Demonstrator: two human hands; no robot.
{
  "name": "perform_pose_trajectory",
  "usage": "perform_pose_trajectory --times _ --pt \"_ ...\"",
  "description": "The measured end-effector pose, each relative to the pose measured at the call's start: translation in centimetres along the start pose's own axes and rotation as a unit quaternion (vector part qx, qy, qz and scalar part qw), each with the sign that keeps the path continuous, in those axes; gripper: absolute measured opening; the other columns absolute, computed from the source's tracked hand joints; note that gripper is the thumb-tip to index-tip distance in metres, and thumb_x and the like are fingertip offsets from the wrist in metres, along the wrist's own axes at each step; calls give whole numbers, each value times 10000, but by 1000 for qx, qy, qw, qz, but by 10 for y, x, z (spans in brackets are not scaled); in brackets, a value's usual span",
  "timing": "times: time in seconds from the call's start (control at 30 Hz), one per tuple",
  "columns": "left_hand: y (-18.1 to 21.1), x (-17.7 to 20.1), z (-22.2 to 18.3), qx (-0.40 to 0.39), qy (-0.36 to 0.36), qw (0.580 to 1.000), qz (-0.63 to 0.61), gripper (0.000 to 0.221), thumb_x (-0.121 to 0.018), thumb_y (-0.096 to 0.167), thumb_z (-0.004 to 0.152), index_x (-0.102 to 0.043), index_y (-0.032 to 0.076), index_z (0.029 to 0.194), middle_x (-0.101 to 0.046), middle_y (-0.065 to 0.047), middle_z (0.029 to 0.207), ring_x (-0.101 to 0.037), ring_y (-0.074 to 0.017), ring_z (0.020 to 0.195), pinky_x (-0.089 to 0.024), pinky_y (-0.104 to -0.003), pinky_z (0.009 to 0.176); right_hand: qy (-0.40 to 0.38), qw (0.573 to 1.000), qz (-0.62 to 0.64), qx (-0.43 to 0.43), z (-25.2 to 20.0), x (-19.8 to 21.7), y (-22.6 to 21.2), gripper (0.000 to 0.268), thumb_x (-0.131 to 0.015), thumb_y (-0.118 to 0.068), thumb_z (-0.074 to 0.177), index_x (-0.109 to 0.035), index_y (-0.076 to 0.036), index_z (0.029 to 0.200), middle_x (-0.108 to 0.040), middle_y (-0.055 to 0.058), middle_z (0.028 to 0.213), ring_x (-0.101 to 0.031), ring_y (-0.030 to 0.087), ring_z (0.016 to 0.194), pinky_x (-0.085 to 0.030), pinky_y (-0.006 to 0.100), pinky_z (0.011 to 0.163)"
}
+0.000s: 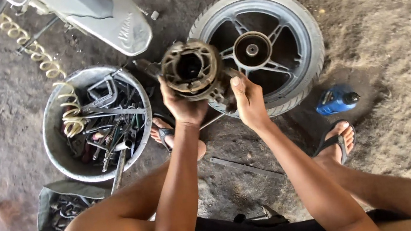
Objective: Reassembling the brake drum and shoes of a motorcycle wheel.
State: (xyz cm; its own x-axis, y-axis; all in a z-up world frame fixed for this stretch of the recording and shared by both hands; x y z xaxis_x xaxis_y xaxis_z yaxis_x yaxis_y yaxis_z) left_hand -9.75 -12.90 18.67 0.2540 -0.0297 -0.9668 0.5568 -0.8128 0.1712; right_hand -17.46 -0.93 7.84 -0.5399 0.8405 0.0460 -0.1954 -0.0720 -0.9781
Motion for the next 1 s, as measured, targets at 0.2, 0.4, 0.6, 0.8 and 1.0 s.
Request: perform_pose_trajectory --times 0.2,0.4,0.6,0.8,1.0 --pt "45 28 11 -60 30 998 1 571 -627 537 732 -575 135 1134 -545 -145 1182 -505 -356 1107 -362 -507 982 -151 931 -317 -104 -40 -68 36 233 -472 -238 885 -594 -47 940 -644 170 760 -633 364 726 -505 458 577" --pt "54 -37 -10 -76 16 997 5 552 -563 539 789 -567 122 1149 -535 -141 1196 -489 -360 1115 -336 -496 1003 -347 759 -550 34 -85 -96 110 297 -506 -156 843 -527 -127 1138 -464 114 1177 -482 284 1098 -400 448 918" --pt "46 -30 -5 -37 31 999 -13 697 -574 635 727 -524 127 1201 -498 -130 1245 -471 -364 1129 -345 -491 991 -373 702 -597 111 -64 -107 156 128 -474 -166 858 -506 -119 973 -455 51 934 -484 209 924 -437 378 762" --pt "19 -30 -18 7 80 997 -5 573 -522 572 790 -575 126 1146 -524 -134 1221 -470 -336 1134 -333 -475 992 -191 598 -686 369 -55 -107 105 267 -479 -140 804 -464 -131 537 -406 75 562 -464 194 560 -440 293 506" --pt "-3 13 -8 62 119 991 25 620 -502 589 785 -557 104 1167 -499 -153 1250 -449 -365 1151 -317 -470 1010 -135 797 -573 137 -51 -125 110 225 -472 -211 818 -466 -120 612 -471 102 591 -519 222 560 -468 309 468"
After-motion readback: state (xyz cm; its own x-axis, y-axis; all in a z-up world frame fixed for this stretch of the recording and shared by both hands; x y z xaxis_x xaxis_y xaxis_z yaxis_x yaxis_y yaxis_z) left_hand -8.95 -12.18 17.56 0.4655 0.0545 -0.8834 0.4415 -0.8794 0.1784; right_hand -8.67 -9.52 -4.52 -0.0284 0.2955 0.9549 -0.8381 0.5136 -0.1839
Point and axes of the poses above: each hand's wrist, its own z-axis towards the middle knuckle, its own x-axis out of the back of the hand, y = z × x, the point moved 2 cm from there along z, towards the middle knuckle
